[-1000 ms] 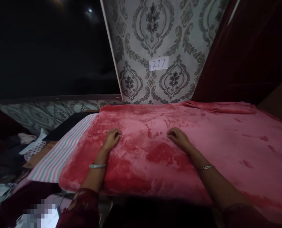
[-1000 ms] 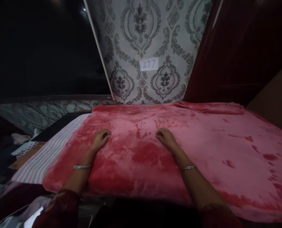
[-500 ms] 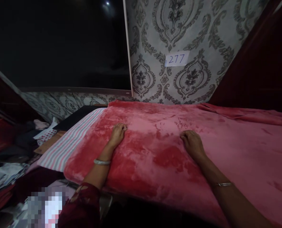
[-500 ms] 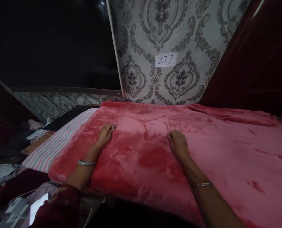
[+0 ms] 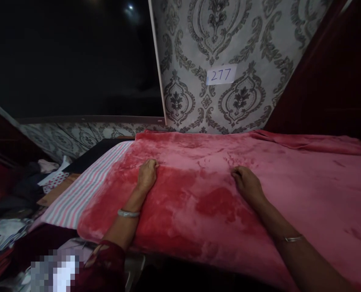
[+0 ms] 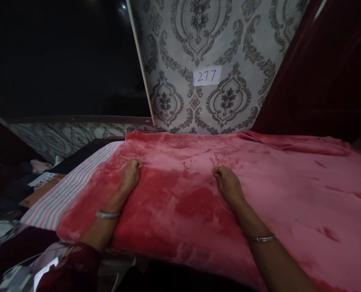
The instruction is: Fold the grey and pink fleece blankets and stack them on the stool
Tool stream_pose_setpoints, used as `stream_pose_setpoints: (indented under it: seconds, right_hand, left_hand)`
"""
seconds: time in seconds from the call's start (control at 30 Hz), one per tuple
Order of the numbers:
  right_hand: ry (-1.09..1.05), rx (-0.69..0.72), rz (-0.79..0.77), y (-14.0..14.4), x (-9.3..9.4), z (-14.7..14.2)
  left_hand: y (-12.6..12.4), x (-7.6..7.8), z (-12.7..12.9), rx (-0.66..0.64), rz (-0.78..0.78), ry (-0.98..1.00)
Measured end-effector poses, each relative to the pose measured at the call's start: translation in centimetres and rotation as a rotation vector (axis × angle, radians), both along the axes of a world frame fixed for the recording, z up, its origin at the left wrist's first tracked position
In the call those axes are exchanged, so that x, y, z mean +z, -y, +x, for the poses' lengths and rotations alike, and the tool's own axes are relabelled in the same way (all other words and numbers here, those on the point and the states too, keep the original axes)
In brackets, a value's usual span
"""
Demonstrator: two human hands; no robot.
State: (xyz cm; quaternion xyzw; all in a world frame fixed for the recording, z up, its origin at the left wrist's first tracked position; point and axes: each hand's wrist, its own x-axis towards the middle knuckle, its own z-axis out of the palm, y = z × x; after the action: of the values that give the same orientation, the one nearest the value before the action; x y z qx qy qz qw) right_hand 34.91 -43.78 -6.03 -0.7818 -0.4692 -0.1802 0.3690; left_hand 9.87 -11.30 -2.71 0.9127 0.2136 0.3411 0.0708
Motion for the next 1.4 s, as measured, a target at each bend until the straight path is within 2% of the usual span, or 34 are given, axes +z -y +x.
stream_pose_setpoints:
  seconds: [0.13,0.37,0.57,0.73,0.9,1.13,1.23,1.4]
  right_hand:
    - [-0.006,0.054,-0.008,0.0,-0.4,0.2]
    - [0.030,0.138,-0.115,0.0,-0.7,0.3]
    - [0.074,0.087,-0.096,-0.2,-0.2,0.0]
    - [0.054,-0.019,-0.043,0.1,-0.8,0.2]
    - [0.048,-0.030,-0.023,0.0,-1.9,0.9]
    - [0.073,-0.023,0.022,0.0,-2.0,1.0]
    - [0.070,-0.022,0.010,-0.1,-1.8,0.9]
    - [0.057,-0.020,-0.020,-0.2,-1.2,0.6]
  left_hand:
    - [-0.1,0.0,-0.1,0.040,-0.013,0.008]
    - [-0.1,0.0,-0.2,0.063,0.002,0.032]
    - [-0.1,-0.1,-0.3,0.044,0.040,0.066]
    - [0.7,0.2,-0.6,-0.052,0.031,-0.051]
    - [1.3,0.2,-1.0,-0.168,0.027,-0.141]
    - [1.6,-0.2,-1.2,-0.266,0.090,-0.191]
    - [1.7,-0.1,-1.0,-0.259,0.120,-0.200]
    - [1.6,-0.3,-0.3,-0.158,0.156,-0.164]
